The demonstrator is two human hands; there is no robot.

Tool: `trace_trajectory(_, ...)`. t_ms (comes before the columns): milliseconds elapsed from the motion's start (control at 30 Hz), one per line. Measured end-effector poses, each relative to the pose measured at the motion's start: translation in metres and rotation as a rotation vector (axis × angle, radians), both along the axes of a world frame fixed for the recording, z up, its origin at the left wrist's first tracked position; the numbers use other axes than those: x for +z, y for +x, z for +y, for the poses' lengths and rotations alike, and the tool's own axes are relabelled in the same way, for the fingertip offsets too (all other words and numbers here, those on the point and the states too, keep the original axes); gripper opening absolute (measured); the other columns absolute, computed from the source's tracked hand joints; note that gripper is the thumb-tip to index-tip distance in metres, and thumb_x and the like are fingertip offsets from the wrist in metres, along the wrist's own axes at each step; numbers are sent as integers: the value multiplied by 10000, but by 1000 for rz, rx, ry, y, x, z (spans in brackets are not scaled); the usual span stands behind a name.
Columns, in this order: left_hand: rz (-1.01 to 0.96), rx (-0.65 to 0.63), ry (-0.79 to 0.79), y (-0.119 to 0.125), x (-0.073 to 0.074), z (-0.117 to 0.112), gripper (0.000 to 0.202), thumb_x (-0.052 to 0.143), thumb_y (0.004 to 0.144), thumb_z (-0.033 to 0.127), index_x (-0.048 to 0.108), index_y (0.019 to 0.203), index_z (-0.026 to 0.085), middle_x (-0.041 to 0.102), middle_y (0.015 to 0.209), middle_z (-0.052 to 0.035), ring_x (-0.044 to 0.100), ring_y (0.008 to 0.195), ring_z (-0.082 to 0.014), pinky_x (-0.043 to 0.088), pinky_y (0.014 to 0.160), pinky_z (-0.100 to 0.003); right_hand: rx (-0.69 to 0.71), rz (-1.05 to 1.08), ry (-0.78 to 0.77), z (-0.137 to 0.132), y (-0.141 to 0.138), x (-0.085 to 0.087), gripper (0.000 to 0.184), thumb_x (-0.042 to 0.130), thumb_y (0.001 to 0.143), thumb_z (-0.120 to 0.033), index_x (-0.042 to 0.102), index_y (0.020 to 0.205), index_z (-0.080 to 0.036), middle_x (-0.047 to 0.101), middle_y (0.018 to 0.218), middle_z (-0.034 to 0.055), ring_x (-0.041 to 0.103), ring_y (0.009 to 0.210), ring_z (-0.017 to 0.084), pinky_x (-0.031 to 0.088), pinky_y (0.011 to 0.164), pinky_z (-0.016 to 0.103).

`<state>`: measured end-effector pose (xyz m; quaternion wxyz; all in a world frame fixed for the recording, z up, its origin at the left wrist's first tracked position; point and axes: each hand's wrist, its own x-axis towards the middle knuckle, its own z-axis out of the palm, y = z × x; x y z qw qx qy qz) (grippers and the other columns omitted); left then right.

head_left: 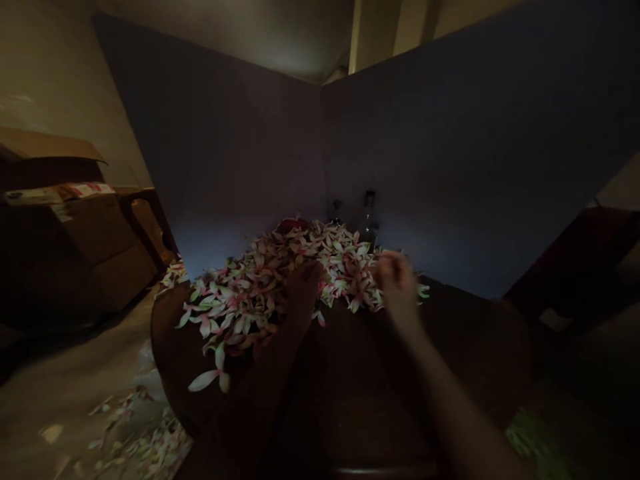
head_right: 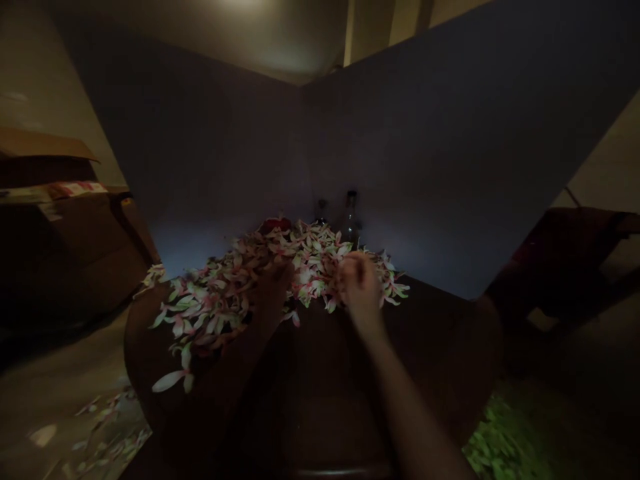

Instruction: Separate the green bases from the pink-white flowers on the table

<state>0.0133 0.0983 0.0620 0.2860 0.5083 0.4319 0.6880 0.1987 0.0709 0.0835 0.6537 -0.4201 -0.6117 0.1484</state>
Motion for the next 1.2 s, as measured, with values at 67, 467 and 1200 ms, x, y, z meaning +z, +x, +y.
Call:
trace_trajectory(67, 65, 14, -8, 0, -1, 1, 233, 644, 825, 374, 752, 864, 171, 725, 803, -25, 655, 796, -175, 482, 738, -255, 195, -71, -68, 22, -36, -13, 314, 460, 946, -508, 588, 962, -222, 593, 813, 22, 540, 729, 173, 430, 679, 292)
trace_trajectory(467, 410, -151, 23, 12, 0, -8, 180, 679, 822, 289, 803, 938, 231, 785, 962, -40, 713, 940, -223, 521, 865, -308, 353, 1, -180, 20, -25, -38, 424, 477, 927, -612, 549, 761, -229, 476, 634, -22, 437, 590, 147, 353, 578, 275)
trace_trajectory(1200, 442, -196, 30, 9, -2, -6, 223, 642, 847, 352, 803, 935, 226, 776, 841, -25, 699, 788, -193, 494, 701, -244, 385, -12, -267, 29, -20, -40, 301, 525, 885, -527, 554, 826, -234, 492, 598, -44, 419, 510, 132, 356, 522, 276)
